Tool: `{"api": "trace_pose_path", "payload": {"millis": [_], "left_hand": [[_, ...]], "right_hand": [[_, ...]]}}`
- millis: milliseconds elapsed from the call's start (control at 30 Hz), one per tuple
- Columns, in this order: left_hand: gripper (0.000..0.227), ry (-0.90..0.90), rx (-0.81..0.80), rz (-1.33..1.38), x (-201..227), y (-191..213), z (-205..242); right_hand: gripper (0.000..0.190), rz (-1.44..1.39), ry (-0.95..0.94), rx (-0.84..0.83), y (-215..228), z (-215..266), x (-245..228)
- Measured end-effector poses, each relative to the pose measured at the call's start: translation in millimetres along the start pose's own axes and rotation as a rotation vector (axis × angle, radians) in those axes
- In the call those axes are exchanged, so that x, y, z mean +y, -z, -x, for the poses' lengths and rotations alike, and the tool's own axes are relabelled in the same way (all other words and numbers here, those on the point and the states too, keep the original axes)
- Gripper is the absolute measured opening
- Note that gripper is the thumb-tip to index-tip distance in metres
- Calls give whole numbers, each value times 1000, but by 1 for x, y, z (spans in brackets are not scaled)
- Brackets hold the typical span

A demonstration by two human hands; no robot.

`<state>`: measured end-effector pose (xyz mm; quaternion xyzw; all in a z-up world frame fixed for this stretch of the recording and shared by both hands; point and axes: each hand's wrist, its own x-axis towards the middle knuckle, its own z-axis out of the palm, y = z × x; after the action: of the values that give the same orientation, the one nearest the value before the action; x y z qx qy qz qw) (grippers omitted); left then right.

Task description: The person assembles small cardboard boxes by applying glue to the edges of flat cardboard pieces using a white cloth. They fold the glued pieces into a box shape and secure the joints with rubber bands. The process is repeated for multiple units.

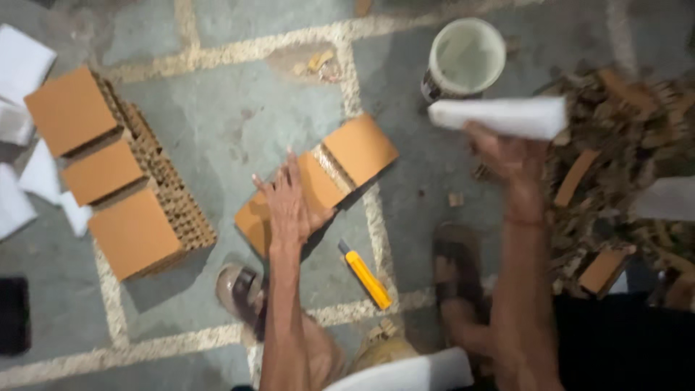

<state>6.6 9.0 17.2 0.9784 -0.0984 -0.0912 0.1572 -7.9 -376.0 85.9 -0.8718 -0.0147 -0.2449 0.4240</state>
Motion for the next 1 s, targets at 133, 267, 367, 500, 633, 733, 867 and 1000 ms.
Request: {"api": "trace_pose_path", "payload": {"millis": [133, 267, 367, 500, 633, 733, 867, 1000], "left_hand": [[158, -17, -103, -23, 23, -6, -9], [160, -39, -29, 8, 50, -9, 3], [153, 388, -39, 189, 43, -4, 9], [128, 529, 410, 302, -17, -13, 24], [94, 746, 278, 208, -66, -31, 42], [75, 864, 144, 316, -79, -49, 46], [62, 795, 188, 335, -69, -74, 57], [65, 787, 256, 353, -56, -93, 65]], "right_hand": [[31, 195, -115, 31, 19, -93, 35], [33, 441, -268, -156, -20, -158, 81], [27, 586, -168, -218, -43, -162, 116], [31, 609, -214, -282, -67, -161, 137], [31, 544, -515, -503, -55, -176, 110], [30, 322, -596, -299, -22, -191, 73], [25, 242, -503, -240, 9, -190, 29], [27, 226, -571, -241, 7, -177, 27]]}}
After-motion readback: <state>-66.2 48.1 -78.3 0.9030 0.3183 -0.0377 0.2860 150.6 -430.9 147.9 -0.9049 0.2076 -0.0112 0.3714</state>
